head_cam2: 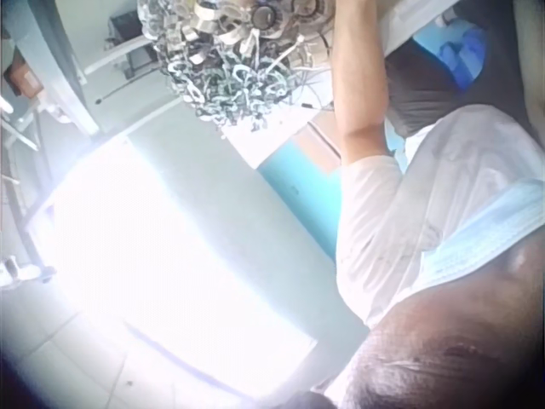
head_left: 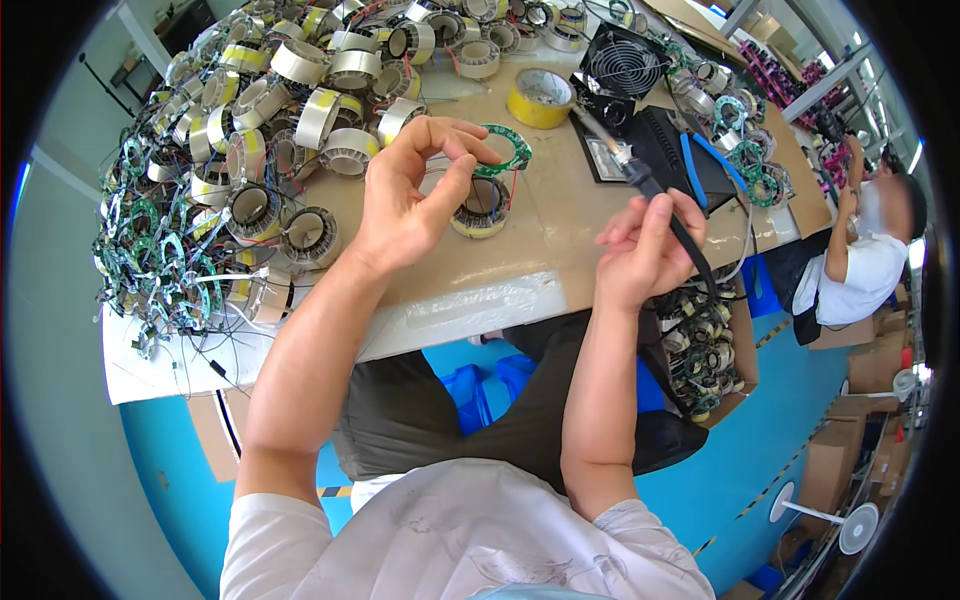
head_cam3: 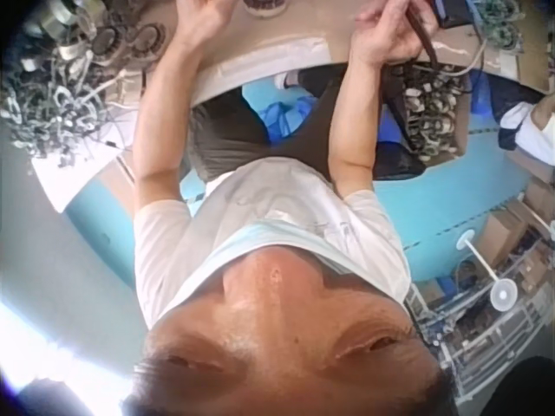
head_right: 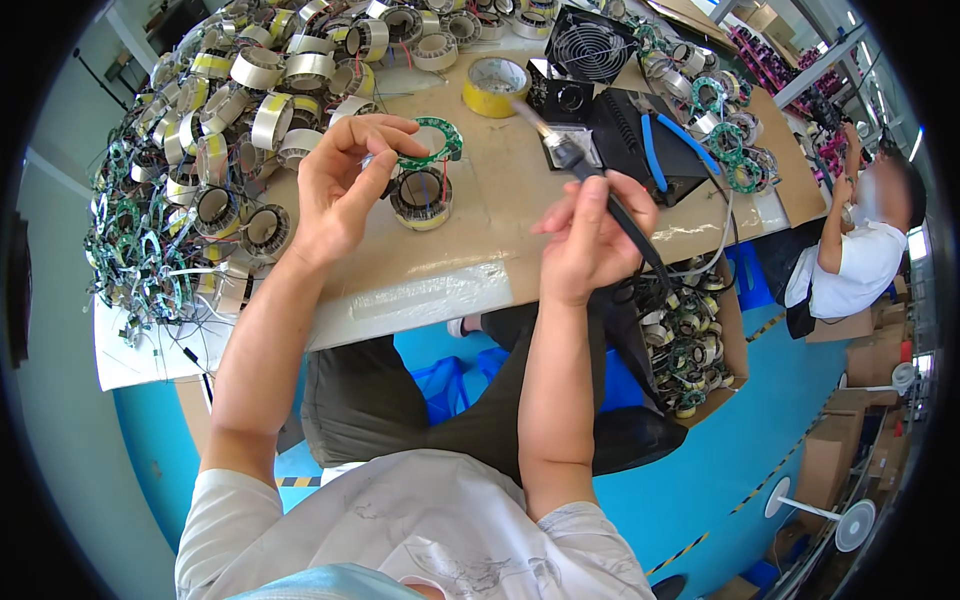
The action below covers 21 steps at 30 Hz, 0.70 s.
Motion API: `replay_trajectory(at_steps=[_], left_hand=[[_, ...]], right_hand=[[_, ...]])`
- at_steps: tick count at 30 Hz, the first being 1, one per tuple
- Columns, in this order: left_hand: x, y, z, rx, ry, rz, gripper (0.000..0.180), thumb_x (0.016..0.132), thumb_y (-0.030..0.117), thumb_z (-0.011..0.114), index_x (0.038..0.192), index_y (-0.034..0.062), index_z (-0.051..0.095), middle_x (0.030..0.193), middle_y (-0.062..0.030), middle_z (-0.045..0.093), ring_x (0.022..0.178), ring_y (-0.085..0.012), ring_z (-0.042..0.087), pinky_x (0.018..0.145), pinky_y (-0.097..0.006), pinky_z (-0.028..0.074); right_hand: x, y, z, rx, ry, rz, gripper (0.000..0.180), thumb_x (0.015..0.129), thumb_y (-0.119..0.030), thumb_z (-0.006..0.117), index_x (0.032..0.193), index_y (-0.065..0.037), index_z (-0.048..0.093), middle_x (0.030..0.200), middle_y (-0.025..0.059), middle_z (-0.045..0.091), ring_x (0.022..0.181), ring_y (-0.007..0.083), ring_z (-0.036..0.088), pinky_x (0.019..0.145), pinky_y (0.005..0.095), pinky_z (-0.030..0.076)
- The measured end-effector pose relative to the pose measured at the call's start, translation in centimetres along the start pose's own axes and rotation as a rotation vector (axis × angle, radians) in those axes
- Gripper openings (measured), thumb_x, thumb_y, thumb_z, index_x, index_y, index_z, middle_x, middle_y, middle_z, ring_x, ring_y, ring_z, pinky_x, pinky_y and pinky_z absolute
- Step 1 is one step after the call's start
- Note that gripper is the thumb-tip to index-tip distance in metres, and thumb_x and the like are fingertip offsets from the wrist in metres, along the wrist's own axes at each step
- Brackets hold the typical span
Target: Soldering wires to circuit boards and assembling small electronic motor components on a production line.
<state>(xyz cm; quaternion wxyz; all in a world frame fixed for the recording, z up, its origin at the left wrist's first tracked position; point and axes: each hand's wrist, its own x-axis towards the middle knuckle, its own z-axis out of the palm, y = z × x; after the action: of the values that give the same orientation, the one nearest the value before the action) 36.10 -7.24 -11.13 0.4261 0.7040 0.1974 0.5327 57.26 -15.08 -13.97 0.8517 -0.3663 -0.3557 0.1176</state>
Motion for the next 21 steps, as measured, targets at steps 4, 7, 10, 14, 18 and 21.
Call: replay_trajectory(at_steps=[4, 7, 10, 14, 18, 21], left_hand=[[0.2, -0.1, 0.0, 0.008, -0.018, 0.013, 0.002, 0.093, 0.002, 0.058, 0.093, 0.0009, 0.056, 0.102, -0.0128, 0.073, 0.116, -0.0255, 0.06, 0.103, -0.04, 0.045], [0.2, 0.0, -0.1, 0.008, -0.025, 0.016, 0.002, 0.092, 0.001, 0.058, 0.093, 0.0007, 0.056, 0.102, -0.0134, 0.073, 0.117, -0.0264, 0.06, 0.104, -0.041, 0.044], [0.2, 0.1, 0.0, 0.003, -0.026, 0.019, 0.002, 0.092, 0.001, 0.058, 0.093, 0.0008, 0.056, 0.102, -0.0136, 0.073, 0.117, -0.0266, 0.059, 0.105, -0.042, 0.044], [0.2, 0.1, 0.1, -0.008, -0.03, 0.023, 0.002, 0.092, 0.002, 0.058, 0.093, 0.0014, 0.056, 0.103, -0.0137, 0.073, 0.119, -0.0265, 0.058, 0.106, -0.042, 0.043], [0.2, 0.1, 0.0, 0.005, -0.041, 0.023, 0.002, 0.091, 0.001, 0.058, 0.093, 0.0016, 0.056, 0.103, -0.0138, 0.073, 0.12, -0.0266, 0.058, 0.107, -0.042, 0.042], [0.2, 0.1, 0.0, 0.0, -0.043, 0.027, 0.002, 0.091, 0.001, 0.058, 0.093, 0.0018, 0.056, 0.103, -0.0138, 0.073, 0.12, -0.0265, 0.058, 0.107, -0.042, 0.042]], right_hand=[[-2.0, 0.2, 0.2, 0.123, -0.286, 0.04, 0.036, 0.099, -0.016, 0.061, 0.126, 0.007, 0.057, 0.071, 0.0051, 0.057, 0.046, 0.0109, 0.047, 0.037, 0.0277, 0.043], [-2.4, 0.2, -0.1, 0.109, -0.286, 0.007, 0.031, 0.104, -0.02, 0.055, 0.12, 0.006, 0.058, 0.068, 0.006, 0.055, 0.046, 0.0111, 0.047, 0.037, 0.0281, 0.044], [-2.9, 0.1, 0.2, 0.171, -0.243, 0.033, 0.026, 0.104, -0.019, 0.053, 0.114, 0.004, 0.059, 0.067, 0.0069, 0.058, 0.046, 0.0099, 0.048, 0.038, 0.0274, 0.045], [-3.0, 0.0, 0.1, 0.152, -0.249, 0.027, 0.02, 0.104, -0.016, 0.054, 0.11, 0.002, 0.059, 0.07, 0.0088, 0.063, 0.046, 0.0087, 0.049, 0.039, 0.0264, 0.046], [-3.1, 0.0, 0.1, 0.152, -0.243, 0.036, 0.019, 0.103, -0.015, 0.055, 0.109, 0.002, 0.059, 0.071, 0.0095, 0.064, 0.046, 0.0085, 0.049, 0.039, 0.026, 0.046], [-3.2, -0.1, 0.2, 0.053, -0.25, 0.008, 0.026, 0.106, -0.02, 0.048, 0.109, 0.004, 0.059, 0.068, 0.0103, 0.059, 0.043, 0.0116, 0.046, 0.035, 0.0279, 0.044]])
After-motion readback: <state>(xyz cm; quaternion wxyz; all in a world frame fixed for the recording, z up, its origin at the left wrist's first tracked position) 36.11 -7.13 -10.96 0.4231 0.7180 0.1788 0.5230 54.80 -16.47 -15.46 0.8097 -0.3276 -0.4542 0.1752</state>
